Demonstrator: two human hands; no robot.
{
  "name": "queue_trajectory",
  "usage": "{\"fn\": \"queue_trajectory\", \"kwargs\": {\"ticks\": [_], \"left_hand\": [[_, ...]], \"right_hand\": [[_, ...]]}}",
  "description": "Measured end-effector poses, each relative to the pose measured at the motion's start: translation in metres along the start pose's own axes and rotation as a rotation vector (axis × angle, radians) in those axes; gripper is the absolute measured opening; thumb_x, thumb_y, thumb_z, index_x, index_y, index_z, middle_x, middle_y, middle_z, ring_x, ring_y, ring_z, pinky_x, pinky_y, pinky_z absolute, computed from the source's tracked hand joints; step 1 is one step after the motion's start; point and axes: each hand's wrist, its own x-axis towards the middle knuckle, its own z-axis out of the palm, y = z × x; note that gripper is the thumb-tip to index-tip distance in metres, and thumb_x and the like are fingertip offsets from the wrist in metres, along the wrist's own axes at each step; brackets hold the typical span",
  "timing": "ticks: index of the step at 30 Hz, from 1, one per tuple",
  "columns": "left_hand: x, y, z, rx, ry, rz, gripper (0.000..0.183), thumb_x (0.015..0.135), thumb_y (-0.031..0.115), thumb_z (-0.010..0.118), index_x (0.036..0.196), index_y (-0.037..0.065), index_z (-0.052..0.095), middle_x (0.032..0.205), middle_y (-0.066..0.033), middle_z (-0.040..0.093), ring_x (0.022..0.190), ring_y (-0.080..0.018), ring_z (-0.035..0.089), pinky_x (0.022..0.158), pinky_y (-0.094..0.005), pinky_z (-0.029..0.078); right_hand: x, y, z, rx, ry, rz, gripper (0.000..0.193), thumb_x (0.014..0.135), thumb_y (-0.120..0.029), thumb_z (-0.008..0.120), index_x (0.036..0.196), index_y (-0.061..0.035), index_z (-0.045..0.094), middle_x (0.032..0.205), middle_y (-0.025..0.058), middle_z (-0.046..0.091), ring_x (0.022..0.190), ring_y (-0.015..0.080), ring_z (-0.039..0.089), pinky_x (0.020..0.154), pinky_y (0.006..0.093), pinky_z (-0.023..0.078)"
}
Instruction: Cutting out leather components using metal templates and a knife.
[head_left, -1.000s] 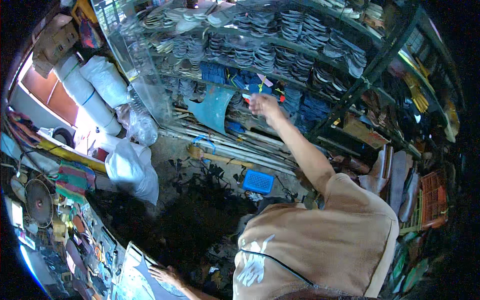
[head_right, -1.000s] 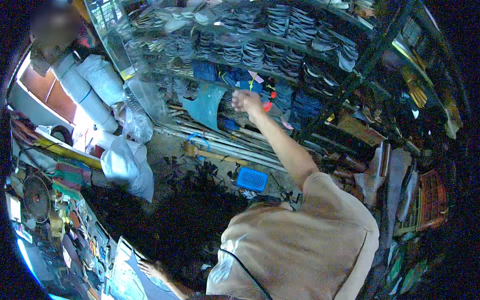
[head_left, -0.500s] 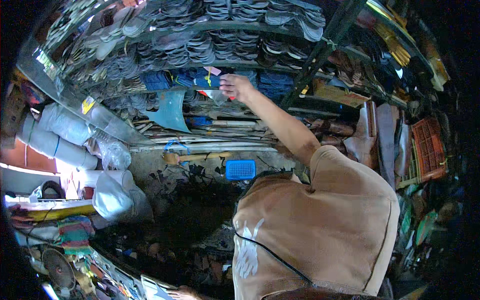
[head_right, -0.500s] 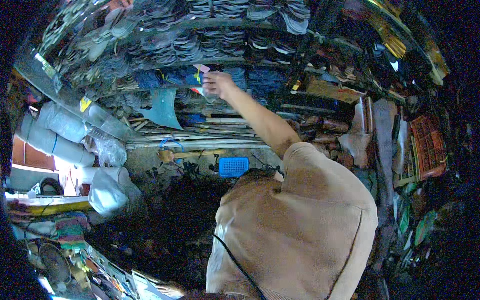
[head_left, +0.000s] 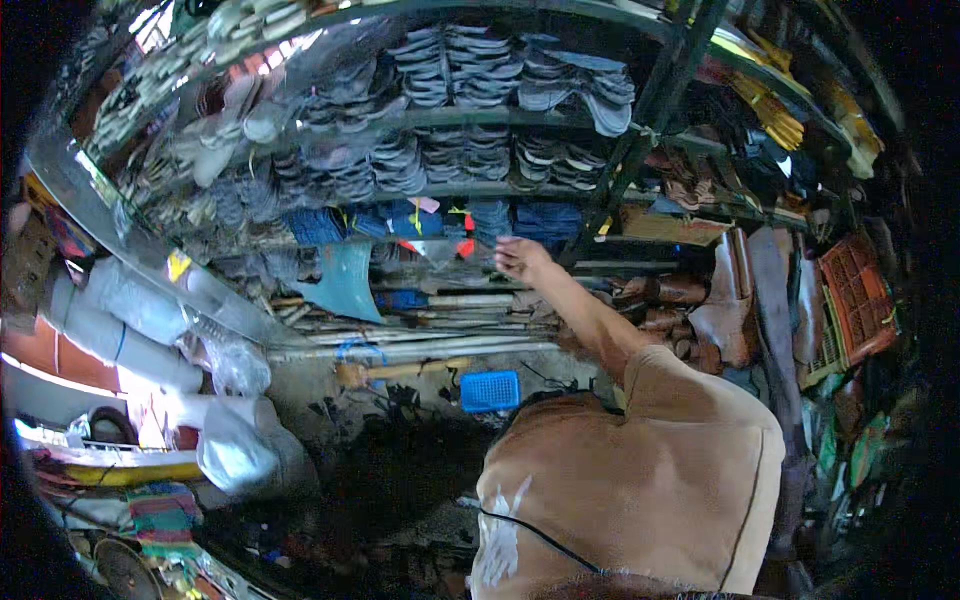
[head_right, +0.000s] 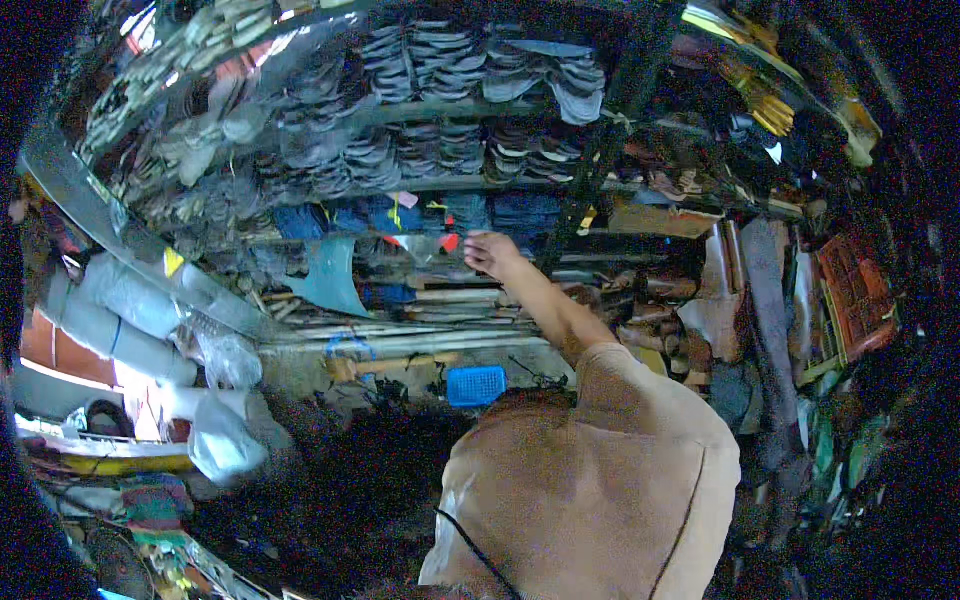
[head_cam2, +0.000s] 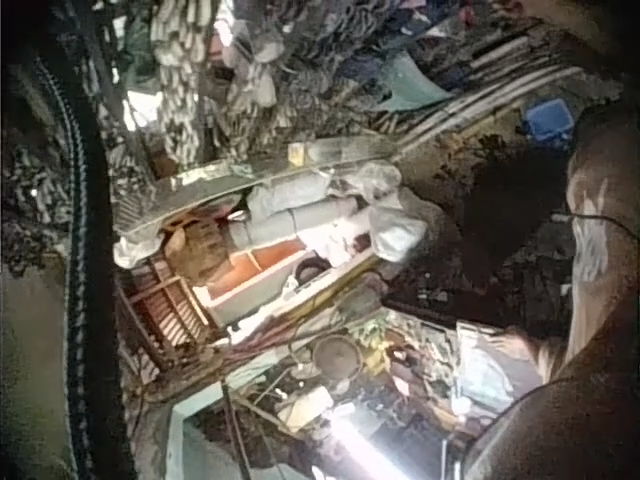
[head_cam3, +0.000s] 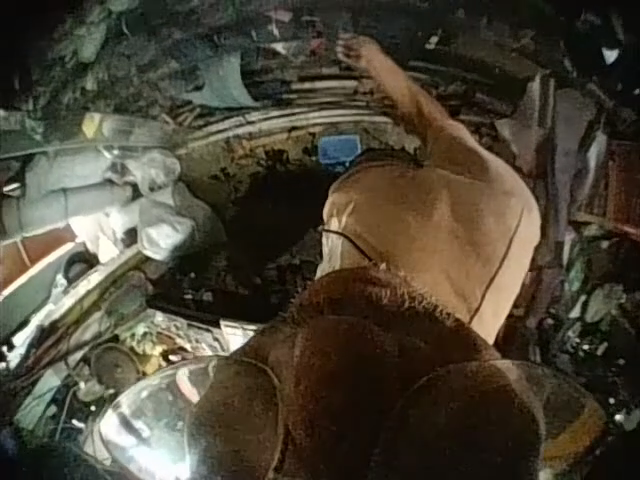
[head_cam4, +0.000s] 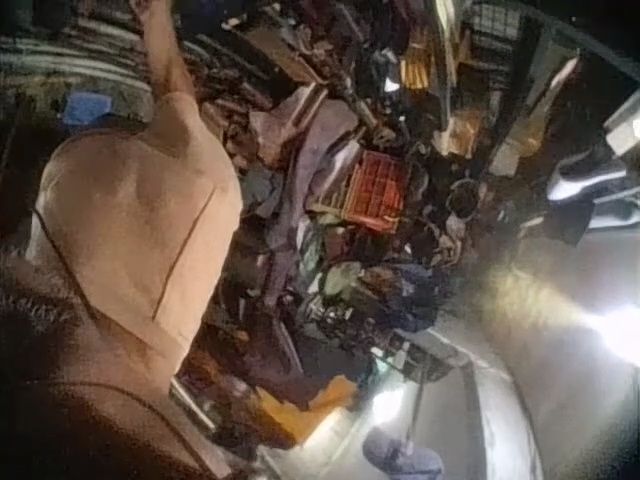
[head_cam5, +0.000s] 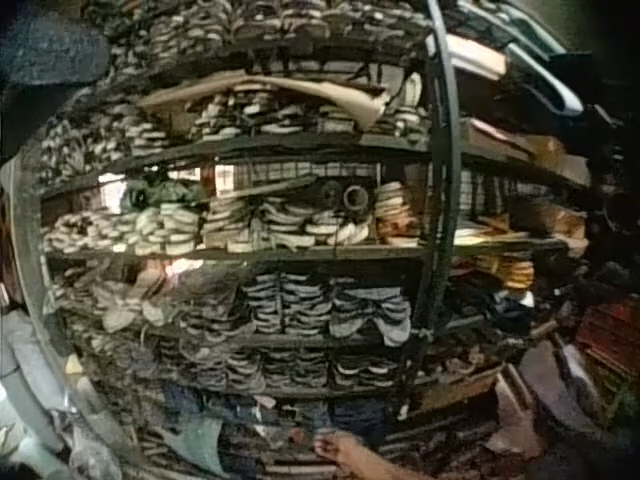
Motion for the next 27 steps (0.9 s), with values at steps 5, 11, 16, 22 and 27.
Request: {"fn": "queue_trajectory", "kwargs": {"ticks": [5,11,16,22,27], "left_hand": [[-0.014,-0.006,0.007,-0.038,0.062,-0.026,0.052,0.094,0.023,0.044,0.137,-0.007,0.039,0.122,-0.0297,0.056,0.108,-0.0412,0.061,0.087,-0.0456,0.053],[-0.04,-0.002,0.047,-0.056,0.054,-0.111,0.055,0.093,0.027,0.045,0.138,-0.005,0.038,0.124,-0.0292,0.055,0.11,-0.041,0.06,0.089,-0.0459,0.052],[-0.04,0.004,0.078,-0.072,0.043,-0.152,0.06,0.092,0.032,0.047,0.14,-0.003,0.037,0.128,-0.0282,0.053,0.114,-0.0406,0.057,0.093,-0.0462,0.049],[-0.004,0.007,0.101,-0.09,0.059,-0.144,0.066,0.091,0.039,0.049,0.143,0.001,0.036,0.133,-0.027,0.05,0.119,-0.0402,0.054,0.098,-0.0467,0.046],[0.006,0.0,0.114,-0.09,0.046,-0.175,0.071,0.09,0.044,0.05,0.145,0.003,0.035,0.137,-0.0259,0.048,0.123,-0.0399,0.052,0.101,-0.047,0.044]], "right_hand": [[-0.044,-0.036,0.136,-0.115,-0.273,-0.129,0.018,0.093,-0.017,0.062,0.108,-0.0072,0.063,0.09,0.005,0.065,0.074,0.0187,0.063,0.069,0.0351,0.056],[-0.052,-0.046,0.195,-0.175,-0.477,-0.154,0.017,0.093,-0.019,0.062,0.106,-0.0068,0.063,0.089,0.0023,0.064,0.079,0.0173,0.063,0.071,0.0336,0.054],[-0.058,-0.03,0.21,-0.135,-0.504,-0.079,0.017,0.091,-0.02,0.066,0.103,-0.007,0.063,0.087,0.0021,0.063,0.079,0.0172,0.062,0.071,0.0334,0.053],[-0.058,-0.027,0.198,-0.127,-0.532,-0.046,0.022,0.09,-0.022,0.068,0.107,-0.0085,0.062,0.086,0.0017,0.063,0.075,0.017,0.062,0.066,0.0335,0.053],[-0.049,-0.034,0.179,-0.076,-0.453,-0.027,0.016,0.087,-0.02,0.071,0.097,-0.0082,0.066,0.084,0.0031,0.065,0.073,0.0181,0.063,0.066,0.0347,0.055]]}}
